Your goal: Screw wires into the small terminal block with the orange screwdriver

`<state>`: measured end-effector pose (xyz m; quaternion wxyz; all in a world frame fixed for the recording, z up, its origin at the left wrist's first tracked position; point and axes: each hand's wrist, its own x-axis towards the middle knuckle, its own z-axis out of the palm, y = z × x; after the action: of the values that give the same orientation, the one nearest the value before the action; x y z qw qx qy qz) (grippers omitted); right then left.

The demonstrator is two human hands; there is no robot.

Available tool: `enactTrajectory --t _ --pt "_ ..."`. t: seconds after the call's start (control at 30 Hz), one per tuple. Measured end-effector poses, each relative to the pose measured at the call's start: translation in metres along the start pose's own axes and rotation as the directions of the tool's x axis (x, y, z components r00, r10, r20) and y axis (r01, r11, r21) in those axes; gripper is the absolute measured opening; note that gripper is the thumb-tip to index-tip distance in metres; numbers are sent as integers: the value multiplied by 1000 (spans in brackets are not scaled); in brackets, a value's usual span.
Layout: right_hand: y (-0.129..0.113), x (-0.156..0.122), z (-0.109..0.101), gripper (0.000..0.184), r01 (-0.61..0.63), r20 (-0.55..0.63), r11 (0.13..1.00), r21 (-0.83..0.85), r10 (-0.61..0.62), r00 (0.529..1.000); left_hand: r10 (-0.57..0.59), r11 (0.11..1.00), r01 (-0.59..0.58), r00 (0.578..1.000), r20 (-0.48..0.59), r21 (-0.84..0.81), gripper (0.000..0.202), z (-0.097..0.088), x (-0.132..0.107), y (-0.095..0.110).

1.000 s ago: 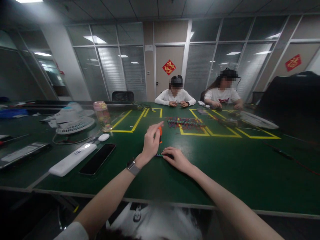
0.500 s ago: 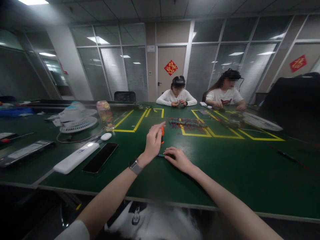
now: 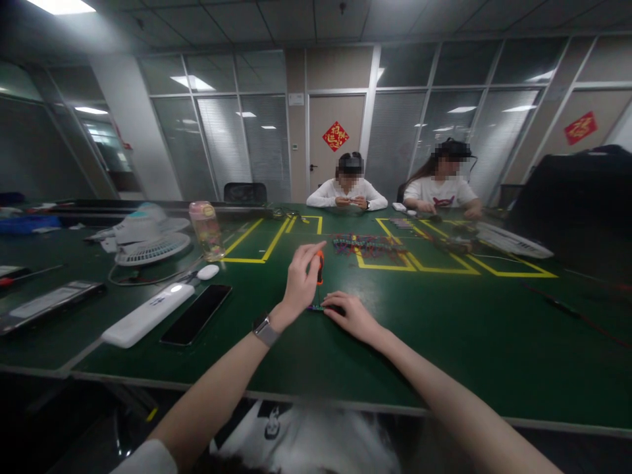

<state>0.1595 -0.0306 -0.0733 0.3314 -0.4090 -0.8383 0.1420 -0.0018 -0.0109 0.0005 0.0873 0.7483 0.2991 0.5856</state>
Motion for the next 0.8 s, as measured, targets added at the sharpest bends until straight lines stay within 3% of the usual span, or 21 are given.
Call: enactTrajectory --t 0.33,0.57,0.8 --pt "3 0 3 19 4 -10 1000 0 -4 1000 7 999 -5 998 -62 33 21 2 -1 0" --pt "3 -1 2 19 7 -8 1000 -3 -7 1000 11 998 -9 1000 26 -62 34 1 0 0" --pt "3 -1 2 19 2 -4 1000 -23 -3 1000 -17 1000 17 997 -78 5 20 -1 1 0"
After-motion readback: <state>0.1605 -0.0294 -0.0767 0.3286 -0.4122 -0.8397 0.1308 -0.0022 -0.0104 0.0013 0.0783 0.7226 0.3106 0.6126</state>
